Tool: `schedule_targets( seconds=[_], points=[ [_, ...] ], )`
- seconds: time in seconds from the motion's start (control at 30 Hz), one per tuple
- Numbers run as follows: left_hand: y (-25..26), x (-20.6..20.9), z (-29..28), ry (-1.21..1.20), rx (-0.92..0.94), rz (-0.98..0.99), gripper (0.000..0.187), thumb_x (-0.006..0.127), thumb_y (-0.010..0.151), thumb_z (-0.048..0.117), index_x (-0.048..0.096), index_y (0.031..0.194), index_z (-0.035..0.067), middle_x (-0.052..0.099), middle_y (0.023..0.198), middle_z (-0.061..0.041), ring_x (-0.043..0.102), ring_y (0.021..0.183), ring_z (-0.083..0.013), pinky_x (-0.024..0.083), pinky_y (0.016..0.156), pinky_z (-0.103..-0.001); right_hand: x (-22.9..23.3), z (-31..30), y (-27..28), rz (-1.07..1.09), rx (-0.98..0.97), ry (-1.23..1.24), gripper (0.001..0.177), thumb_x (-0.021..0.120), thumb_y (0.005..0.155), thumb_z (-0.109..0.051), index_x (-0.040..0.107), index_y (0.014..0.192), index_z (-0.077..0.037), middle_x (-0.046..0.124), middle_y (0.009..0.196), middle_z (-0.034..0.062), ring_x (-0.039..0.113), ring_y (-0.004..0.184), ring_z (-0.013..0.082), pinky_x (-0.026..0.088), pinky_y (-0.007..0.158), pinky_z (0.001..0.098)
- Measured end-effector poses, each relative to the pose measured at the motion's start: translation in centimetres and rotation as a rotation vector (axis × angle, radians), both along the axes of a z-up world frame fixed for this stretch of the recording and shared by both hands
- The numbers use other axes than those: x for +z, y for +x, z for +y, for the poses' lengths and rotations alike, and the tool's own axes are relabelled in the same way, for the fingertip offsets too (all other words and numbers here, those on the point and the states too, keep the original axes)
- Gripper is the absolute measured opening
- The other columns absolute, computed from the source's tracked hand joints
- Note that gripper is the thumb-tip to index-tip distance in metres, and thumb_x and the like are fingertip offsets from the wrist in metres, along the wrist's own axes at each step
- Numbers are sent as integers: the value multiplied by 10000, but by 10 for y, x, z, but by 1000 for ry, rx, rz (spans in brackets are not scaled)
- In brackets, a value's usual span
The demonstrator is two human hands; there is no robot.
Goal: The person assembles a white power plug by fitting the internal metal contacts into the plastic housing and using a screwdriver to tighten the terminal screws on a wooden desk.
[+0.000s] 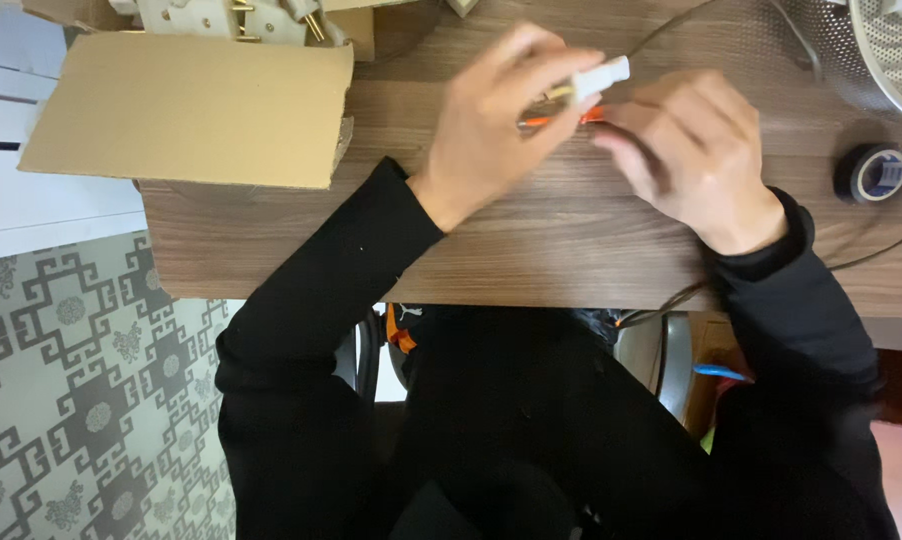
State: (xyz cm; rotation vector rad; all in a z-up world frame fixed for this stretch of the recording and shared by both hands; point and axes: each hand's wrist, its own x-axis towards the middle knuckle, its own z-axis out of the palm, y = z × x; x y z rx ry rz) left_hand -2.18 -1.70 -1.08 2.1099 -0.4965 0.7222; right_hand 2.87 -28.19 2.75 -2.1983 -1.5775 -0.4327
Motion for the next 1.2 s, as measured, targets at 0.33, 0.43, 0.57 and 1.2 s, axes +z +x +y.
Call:
schedule_targets(
  seconds=[0.33, 0.43, 0.57, 1.2],
  points=[
    [7, 16, 10, -376, -155, 504, 226, 920, 1062, 150, 819, 1259, 102, 875, 1221, -33, 825, 1092, -150, 682, 953, -285, 11, 6, 12, -66, -86, 111, 402, 747, 1367, -283, 764, 1579, 58, 726, 1576, 325, 611, 1456, 553, 519, 1198, 707],
    [13, 5, 12, -524, -255, 608, 283, 915, 1074, 143, 829, 1340, 96, 887, 1279, -40, 816, 1154, -105, 699, 1028, -272, 26, 16, 16, -82, -29, 78, 386, 744, 1377, -281, 793, 1586, 40, 795, 1565, 274, 647, 1458, 537, 509, 1243, 719],
    [13, 17, 22, -637, -365, 728, 399, 791, 1173, 240, 764, 1541, 87, 929, 1221, -128, 887, 1010, -161, 775, 926, -267, 29, 19, 23, -63, -26, 71, 311, 888, 1350, -208, 847, 1537, 38, 880, 1333, 194, 817, 1123, 373, 606, 940, 471],
    [59, -52, 67, 423, 465, 221, 1004, 851, 1213, 623, 239, 1906, 232, 630, 1742, -321, 647, 1591, -482, 591, 1256, -514, 79, 70, 111, 58, -107, -14, 198, 974, 1182, -26, 875, 1350, 10, 842, 1296, 177, 754, 1149, 429, 541, 945, 515]
  ],
)
